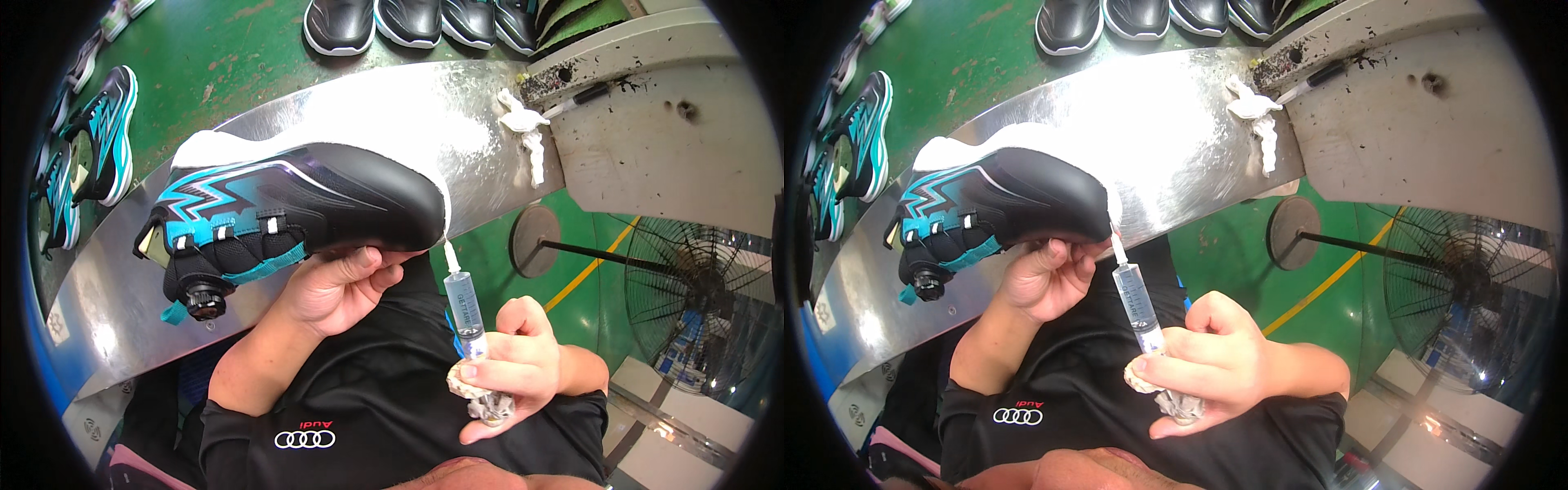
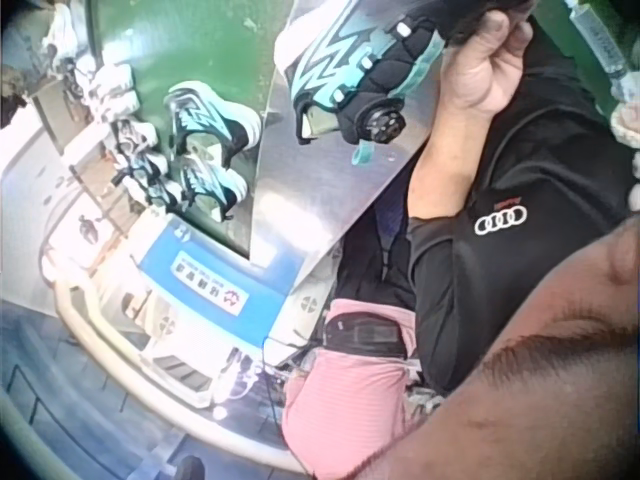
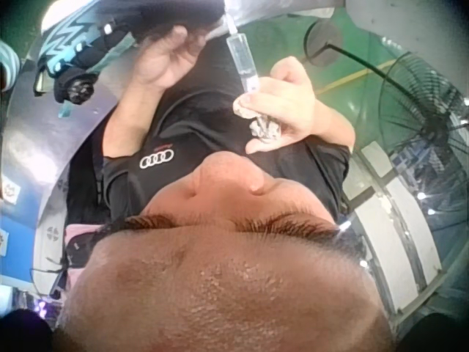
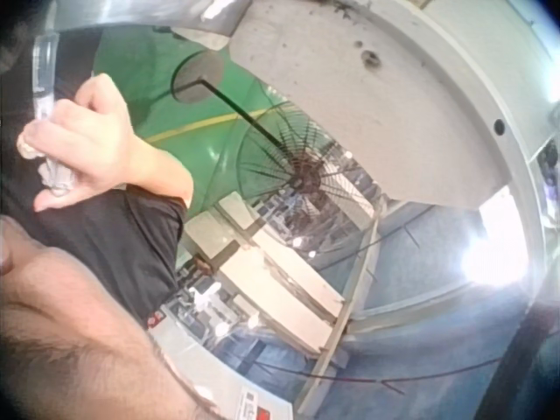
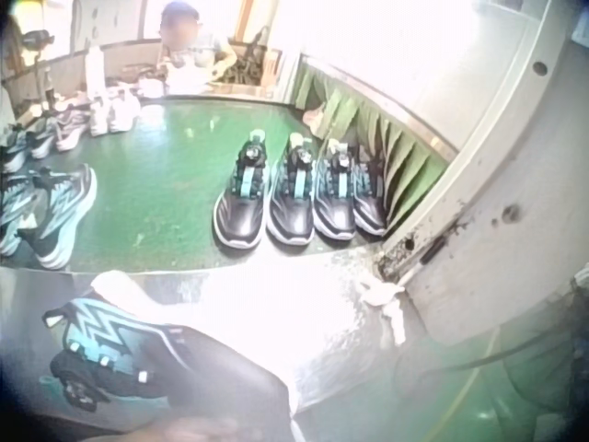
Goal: The person takes shoes one at a time from a conveyor belt, applies liquid along their sole seams using a syringe, and places the shoes back onto the conveyor belt.
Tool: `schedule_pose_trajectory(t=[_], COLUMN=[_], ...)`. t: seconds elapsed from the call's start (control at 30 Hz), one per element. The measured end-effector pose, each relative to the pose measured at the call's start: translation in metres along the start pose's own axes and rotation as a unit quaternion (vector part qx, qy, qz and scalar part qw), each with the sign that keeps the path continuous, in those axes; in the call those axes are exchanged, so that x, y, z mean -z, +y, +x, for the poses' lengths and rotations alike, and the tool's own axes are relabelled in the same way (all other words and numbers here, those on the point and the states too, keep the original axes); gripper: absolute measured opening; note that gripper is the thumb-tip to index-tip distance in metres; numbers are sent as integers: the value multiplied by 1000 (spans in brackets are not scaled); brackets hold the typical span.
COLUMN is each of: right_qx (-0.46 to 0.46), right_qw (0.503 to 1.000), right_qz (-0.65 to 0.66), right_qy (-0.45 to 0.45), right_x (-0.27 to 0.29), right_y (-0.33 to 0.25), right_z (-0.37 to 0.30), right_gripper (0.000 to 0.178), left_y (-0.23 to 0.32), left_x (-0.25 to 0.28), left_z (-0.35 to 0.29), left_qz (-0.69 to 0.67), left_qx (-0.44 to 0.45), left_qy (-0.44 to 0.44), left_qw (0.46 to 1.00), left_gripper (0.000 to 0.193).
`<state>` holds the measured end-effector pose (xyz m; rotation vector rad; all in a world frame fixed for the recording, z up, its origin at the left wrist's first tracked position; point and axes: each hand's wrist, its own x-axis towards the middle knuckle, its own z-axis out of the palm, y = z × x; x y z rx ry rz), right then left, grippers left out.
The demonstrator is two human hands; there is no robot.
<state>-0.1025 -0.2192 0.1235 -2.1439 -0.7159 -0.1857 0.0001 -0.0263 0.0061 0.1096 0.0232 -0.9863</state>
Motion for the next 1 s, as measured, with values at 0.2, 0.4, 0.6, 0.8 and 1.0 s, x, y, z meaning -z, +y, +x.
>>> schedule_pose_trajectory(t=[0.2, 0.4, 0.6, 0.8, 1.0], right_qx=[20, 33, 50, 48, 137], right_qw=[996, 992, 986, 986, 979], right_qz=[-84, -118, -156, -160, -95], right_qy=[-3, 0, 1, -7, 117], right_x=[-10, -18, -22, -26, -34], right_y=[5, 10, 13, 14, 19], right_z=[-1, -6, -7, -2, -1], right_gripper=[44, 43, 43, 44, 46], left_y=[-2, -3, -2, 1, 3], left_x=[-7, -11, -11, -7, 10], left_z=[4, 4, 5, 3, -14], left_qz=[-40, -43, -6, 4, 51], left_qx=[-10, -18, -10, -9, 23], left_qy=[-22, -12, -7, -15, -12], left_qw=[999, 999, 1000, 1000, 998], left_gripper=[30, 33, 37, 38, 41])
